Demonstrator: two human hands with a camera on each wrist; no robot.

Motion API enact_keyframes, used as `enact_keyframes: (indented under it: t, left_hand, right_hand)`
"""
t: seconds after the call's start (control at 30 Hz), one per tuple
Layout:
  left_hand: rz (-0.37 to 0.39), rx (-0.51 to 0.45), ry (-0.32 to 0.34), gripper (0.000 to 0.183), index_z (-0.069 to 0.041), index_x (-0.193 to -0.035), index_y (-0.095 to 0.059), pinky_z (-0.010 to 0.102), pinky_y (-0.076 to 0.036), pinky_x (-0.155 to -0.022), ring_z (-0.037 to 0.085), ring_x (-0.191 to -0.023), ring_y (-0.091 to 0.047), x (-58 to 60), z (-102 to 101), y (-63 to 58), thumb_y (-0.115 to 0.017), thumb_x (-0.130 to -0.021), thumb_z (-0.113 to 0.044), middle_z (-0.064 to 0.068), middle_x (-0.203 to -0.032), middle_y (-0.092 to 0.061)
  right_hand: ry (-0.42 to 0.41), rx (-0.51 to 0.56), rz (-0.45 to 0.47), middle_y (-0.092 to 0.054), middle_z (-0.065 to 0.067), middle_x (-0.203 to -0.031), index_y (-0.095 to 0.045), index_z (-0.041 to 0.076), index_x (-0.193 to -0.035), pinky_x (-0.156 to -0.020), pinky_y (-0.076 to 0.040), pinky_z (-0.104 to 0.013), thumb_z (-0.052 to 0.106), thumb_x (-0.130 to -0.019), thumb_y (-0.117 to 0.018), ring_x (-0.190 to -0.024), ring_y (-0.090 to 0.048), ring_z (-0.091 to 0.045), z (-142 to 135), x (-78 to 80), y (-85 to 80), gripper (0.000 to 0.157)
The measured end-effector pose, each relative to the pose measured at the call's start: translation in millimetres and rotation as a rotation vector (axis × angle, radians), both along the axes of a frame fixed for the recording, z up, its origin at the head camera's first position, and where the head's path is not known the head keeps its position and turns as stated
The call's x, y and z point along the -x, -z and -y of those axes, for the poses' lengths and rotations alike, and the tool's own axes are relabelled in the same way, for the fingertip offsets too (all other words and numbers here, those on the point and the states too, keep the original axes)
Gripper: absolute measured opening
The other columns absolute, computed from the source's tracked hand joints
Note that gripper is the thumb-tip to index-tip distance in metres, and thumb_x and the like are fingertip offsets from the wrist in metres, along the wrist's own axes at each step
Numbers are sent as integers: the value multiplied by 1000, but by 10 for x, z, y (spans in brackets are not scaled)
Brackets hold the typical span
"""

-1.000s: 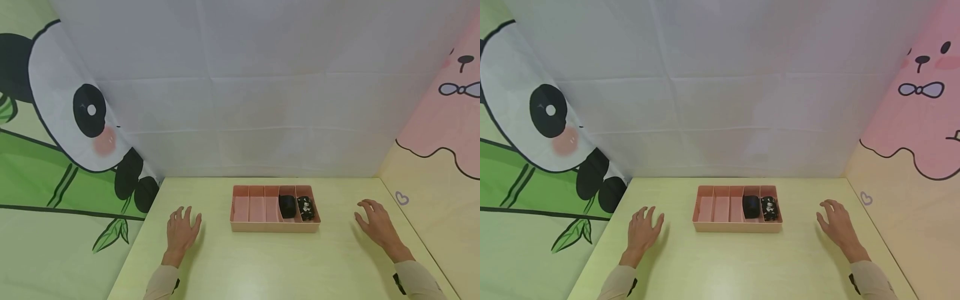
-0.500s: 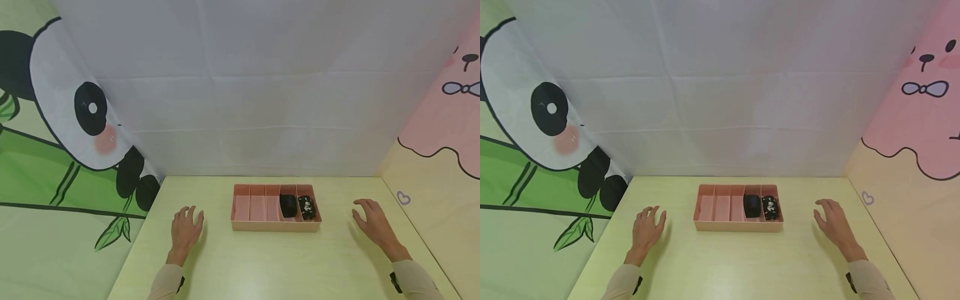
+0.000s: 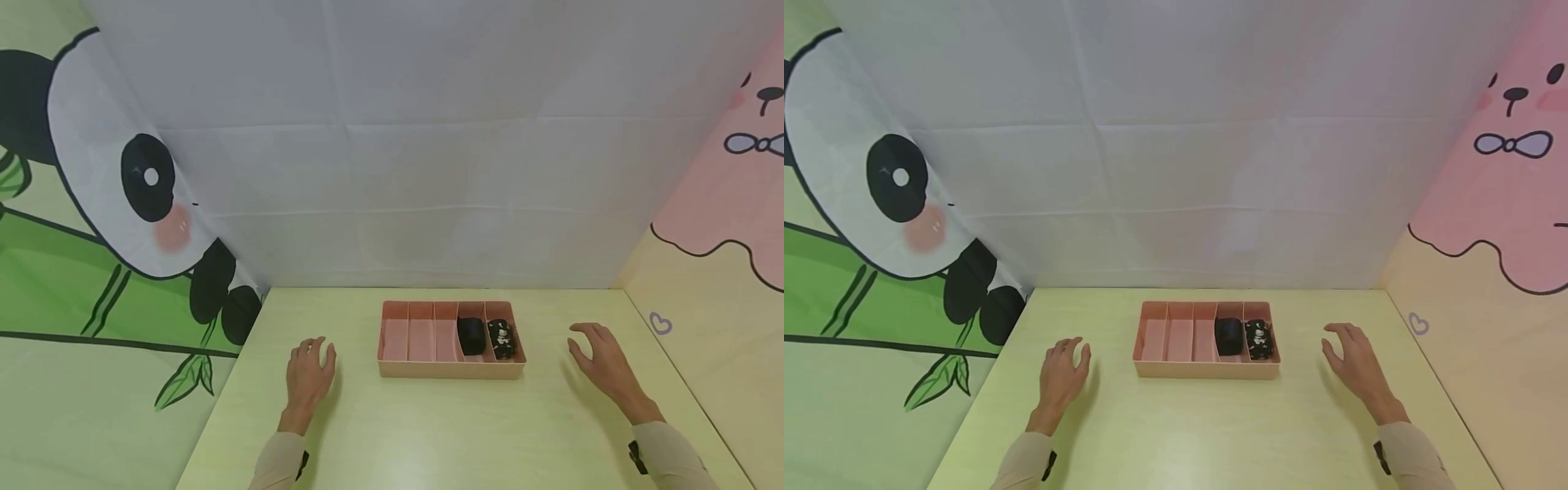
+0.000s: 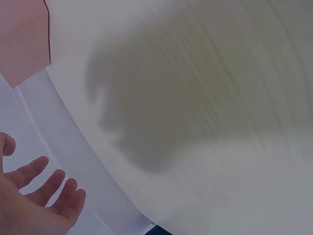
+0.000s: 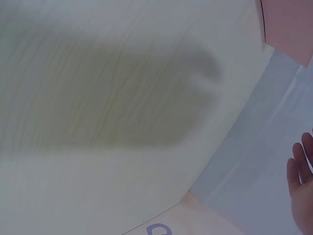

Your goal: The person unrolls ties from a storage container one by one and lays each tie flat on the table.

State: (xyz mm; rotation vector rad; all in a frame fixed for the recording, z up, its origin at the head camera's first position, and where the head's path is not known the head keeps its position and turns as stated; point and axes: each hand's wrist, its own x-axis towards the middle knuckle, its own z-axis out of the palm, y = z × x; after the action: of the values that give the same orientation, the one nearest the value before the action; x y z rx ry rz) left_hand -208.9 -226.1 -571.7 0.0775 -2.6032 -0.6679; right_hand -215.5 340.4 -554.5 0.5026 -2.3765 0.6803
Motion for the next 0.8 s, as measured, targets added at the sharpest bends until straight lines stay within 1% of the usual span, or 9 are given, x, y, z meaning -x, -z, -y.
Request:
enact_keyframes:
  t: [0.13, 0.3, 0.47, 0.6, 0.7, 0.8]
  left_hand:
    - [31, -31, 2, 41, -3, -117, -62, 51, -38, -90, 38, -108, -49, 13, -36, 22, -49, -96, -36, 19, -117, -57]
    - [57, -61, 30, 43, -2, -118, -62, 52, -39, -90, 38, -110, -48, 13, -77, 33, -46, -98, -36, 19, -119, -56]
    - [95, -99, 44, 46, -3, -120, -61, 51, -38, -92, 37, -112, -47, 18, -105, 21, -44, -98, -40, 19, -122, -55]
    - [111, -137, 51, 46, -3, -120, -60, 51, -39, -91, 36, -113, -46, 28, -139, 48, -45, -98, -40, 18, -123, -55]
    - [113, -167, 51, 45, -4, -119, -61, 51, -40, -91, 36, -112, -47, 34, -177, 71, -45, -98, -40, 17, -123, -55]
    - [98, -201, 47, 45, -4, -118, -62, 51, -42, -89, 35, -112, -48, 35, -215, 77, -46, -98, -41, 17, -121, -56]
  right_hand:
    - [9, 19, 9, -59, -19, -103, -61, -4, -106, -82, -36, -45, -4, -77, -71, -98, -51, -36, 38, 3, -13, 31]
    - [13, 36, 21, -59, -18, -102, -61, -2, -106, -82, -36, -45, -3, -77, -71, -98, -51, -34, 70, 13, -10, 30]
    - [-3, 42, 24, -59, -16, -104, -61, -2, -107, -83, -36, -45, -2, -78, -70, -100, -51, -33, 111, 43, -4, 31]
    - [-18, 47, 29, -59, -16, -106, -60, -1, -109, -84, -36, -44, -3, -79, -70, -102, -51, -33, 156, 55, -19, 32]
    - [-22, 56, 43, -59, -14, -107, -60, 0, -110, -84, -36, -40, -3, -80, -70, -101, -52, -30, 185, 60, -32, 32]
    - [-25, 72, 53, -59, -13, -106, -60, 1, -111, -83, -36, -34, -2, -81, -69, -98, -52, -28, 217, 60, -45, 32]
